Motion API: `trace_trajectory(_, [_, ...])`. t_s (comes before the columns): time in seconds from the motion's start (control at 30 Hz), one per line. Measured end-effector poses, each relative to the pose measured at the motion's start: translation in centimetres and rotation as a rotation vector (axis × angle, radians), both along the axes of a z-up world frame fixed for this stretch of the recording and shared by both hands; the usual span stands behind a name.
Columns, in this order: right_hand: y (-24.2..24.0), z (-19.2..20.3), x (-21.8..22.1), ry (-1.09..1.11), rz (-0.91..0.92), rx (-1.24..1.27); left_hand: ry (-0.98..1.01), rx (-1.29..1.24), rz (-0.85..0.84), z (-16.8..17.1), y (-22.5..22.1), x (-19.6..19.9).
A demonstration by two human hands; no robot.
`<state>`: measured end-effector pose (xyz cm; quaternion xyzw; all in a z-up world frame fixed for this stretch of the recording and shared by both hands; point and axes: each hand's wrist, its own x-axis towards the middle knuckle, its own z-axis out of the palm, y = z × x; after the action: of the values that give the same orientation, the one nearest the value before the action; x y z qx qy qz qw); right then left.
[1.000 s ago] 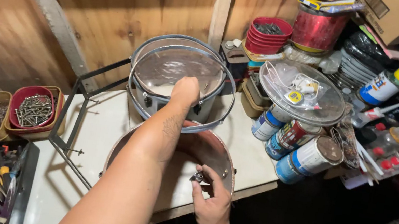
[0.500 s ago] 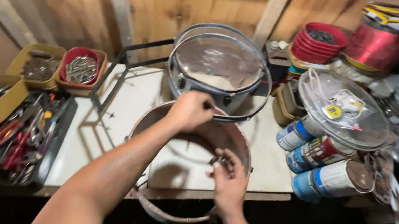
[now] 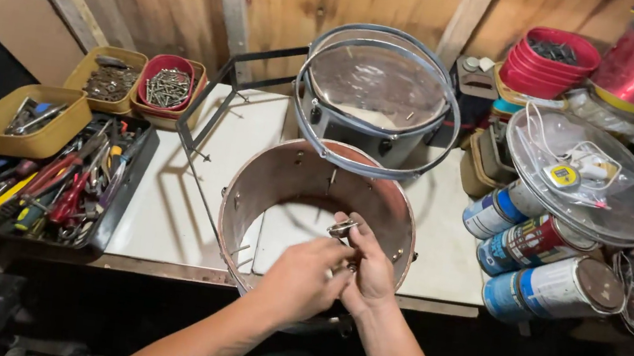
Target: Repairing and maintaining a drum by inspecting parts, cleaning with spray, and applying adhesive to the shell.
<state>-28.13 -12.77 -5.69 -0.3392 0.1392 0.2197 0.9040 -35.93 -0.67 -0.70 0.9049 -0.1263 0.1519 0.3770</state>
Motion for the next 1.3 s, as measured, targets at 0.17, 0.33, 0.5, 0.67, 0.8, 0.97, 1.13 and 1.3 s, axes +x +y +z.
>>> trace_trajectory(0.17, [0.5,-1.2,0.0,-0.024,0.064,0.016,-0.241,0.083,0.202,-1.3,3.0,1.6])
trace_trajectory(0.33, [2.1,-2.4,0.6,-0.083,0.086,0.009,-0.162,0.118,0.163,-2.0,4.6,2.9])
trace_trajectory(0.5, [5.6,1.8,-0.4,-0.158,0.119,-0.153,-0.165,0.283,0.242,-1.3,6.8,4.0])
trace_trajectory(0.67, [8.9,4.9,-0.6,-0.141,0.240,-0.275,0.042,0.243,0.299,1.6,10.6,4.5])
trace_trajectory(0.8, [10.2,4.6,0.0,-0.119,0.396,-0.378,0.347,-0.306,0.385,4.0,14.4,2.6])
trace_trajectory(0.97, [10.6,4.4,1.3,-0.375,0.837,-1.034,0.517,-1.116,0.394,-1.4,20.1,-0.3])
trace_trajectory(1.13, [8.8,-8.1,7.5,-0.567,1.222,-1.500,0.667,-1.200,0.582,-8.5,23.1,-5.4])
trace_trajectory(1.3, [8.8,-7.4,6.7,-0.567,1.240,-1.375,0.795,-0.957,0.670,-11.6,20.7,-8.9])
